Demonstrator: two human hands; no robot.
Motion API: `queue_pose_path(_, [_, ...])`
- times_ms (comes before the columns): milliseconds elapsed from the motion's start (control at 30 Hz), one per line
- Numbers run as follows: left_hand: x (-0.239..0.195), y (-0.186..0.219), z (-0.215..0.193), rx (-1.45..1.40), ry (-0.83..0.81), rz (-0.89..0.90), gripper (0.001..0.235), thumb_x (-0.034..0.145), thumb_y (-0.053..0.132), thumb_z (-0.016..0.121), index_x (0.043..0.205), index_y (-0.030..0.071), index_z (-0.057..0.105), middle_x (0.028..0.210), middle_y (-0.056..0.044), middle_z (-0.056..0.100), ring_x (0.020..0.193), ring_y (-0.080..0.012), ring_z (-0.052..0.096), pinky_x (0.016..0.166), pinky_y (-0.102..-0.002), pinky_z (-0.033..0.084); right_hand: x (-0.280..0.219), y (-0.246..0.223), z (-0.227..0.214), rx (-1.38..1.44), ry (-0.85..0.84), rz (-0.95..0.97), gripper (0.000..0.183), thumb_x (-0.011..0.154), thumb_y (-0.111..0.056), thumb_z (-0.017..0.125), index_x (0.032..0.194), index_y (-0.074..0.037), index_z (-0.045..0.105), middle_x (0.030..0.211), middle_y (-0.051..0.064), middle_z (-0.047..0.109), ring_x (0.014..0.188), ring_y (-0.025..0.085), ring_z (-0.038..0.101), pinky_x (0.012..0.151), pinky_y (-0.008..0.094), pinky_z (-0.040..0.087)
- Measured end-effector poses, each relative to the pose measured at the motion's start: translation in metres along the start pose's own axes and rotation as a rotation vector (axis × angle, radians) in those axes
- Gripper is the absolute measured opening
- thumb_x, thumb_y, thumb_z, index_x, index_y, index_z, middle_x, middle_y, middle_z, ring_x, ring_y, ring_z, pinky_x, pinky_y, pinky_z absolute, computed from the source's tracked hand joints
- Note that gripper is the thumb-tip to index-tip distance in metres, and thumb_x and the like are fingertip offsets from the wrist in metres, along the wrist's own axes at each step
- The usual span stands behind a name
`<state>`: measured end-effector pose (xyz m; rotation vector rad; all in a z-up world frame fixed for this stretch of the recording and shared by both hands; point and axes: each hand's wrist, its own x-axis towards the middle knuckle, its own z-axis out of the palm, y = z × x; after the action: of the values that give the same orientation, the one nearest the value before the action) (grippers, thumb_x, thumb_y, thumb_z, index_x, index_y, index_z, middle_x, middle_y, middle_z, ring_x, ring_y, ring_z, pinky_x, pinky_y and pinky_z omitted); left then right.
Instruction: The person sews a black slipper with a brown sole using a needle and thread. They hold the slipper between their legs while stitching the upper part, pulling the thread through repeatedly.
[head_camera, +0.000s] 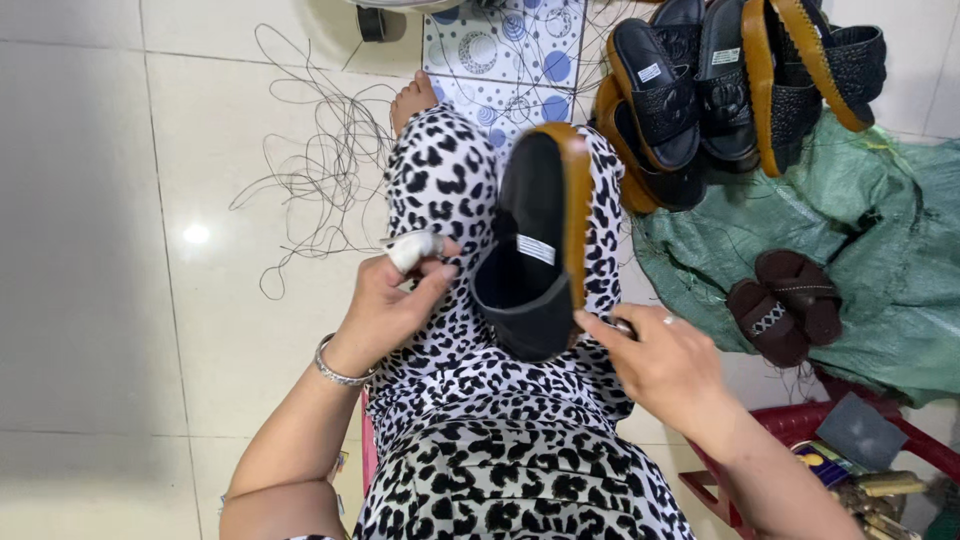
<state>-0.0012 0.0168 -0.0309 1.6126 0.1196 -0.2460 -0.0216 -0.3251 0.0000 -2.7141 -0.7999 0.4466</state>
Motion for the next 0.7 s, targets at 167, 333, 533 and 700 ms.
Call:
queue_pose_path(167, [-0.007,-0.009,-0.01,0.105,0.111,0.064,0.02,0.09,0.007,0.073,0.11,0.006,0.077,0.066,-0.008,0.07,0.064,-0.0131,0.063,0.067,-0.032,0.058,0.033,0.001,0.024,-0.211,0.183,-0.177,0.039,0.09,-0.018,0.062,0.125,-0.032,0.071,0.102,0.008,0.067,0.082,0.027,0.07,0.062,0.037,0.054])
queue_pose_path(333, [-0.017,0.0,-0.007,0.162,0.152,0.099,0.018,0.089,0.005,0.072,0.106,0.004,0.077,0.065,-0.011,0.071,0.062,-0.0157,0.064,0.065,-0.033,0.057,0.042,-0.014,-0.033,0.012,-0.119,-0.142,0.045,0.091,-0.011,0.058,0.132,-0.025,0.069,0.095,0.014,0.071,0.073,0.025,0.073,0.055,0.031,0.057])
queue_pose_path(533, [-0.023,-0.018,-0.018,0.167,0.177,0.092,0.018,0.087,0.005,0.075,0.105,0.005,0.078,0.068,-0.01,0.074,0.063,-0.0139,0.065,0.067,-0.033,0.057,0.005,0.041,-0.071,0.516,-0.284,0.134,0.054,0.091,-0.004,0.056,0.143,-0.016,0.063,0.094,0.021,0.079,0.087,0.038,0.077,0.075,0.049,0.063])
queue_pose_path(700, [-0.017,-0.026,-0.03,0.177,0.267,0.105,0.015,0.088,0.0,0.071,0.101,0.005,0.077,0.084,-0.015,0.077,0.077,-0.023,0.073,0.073,-0.036,0.058,-0.017,0.059,0.011,0.97,-0.083,0.299,0.058,0.085,-0.003,0.07,0.143,-0.002,0.061,0.079,0.015,0.077,0.067,0.021,0.063,0.063,0.038,0.057])
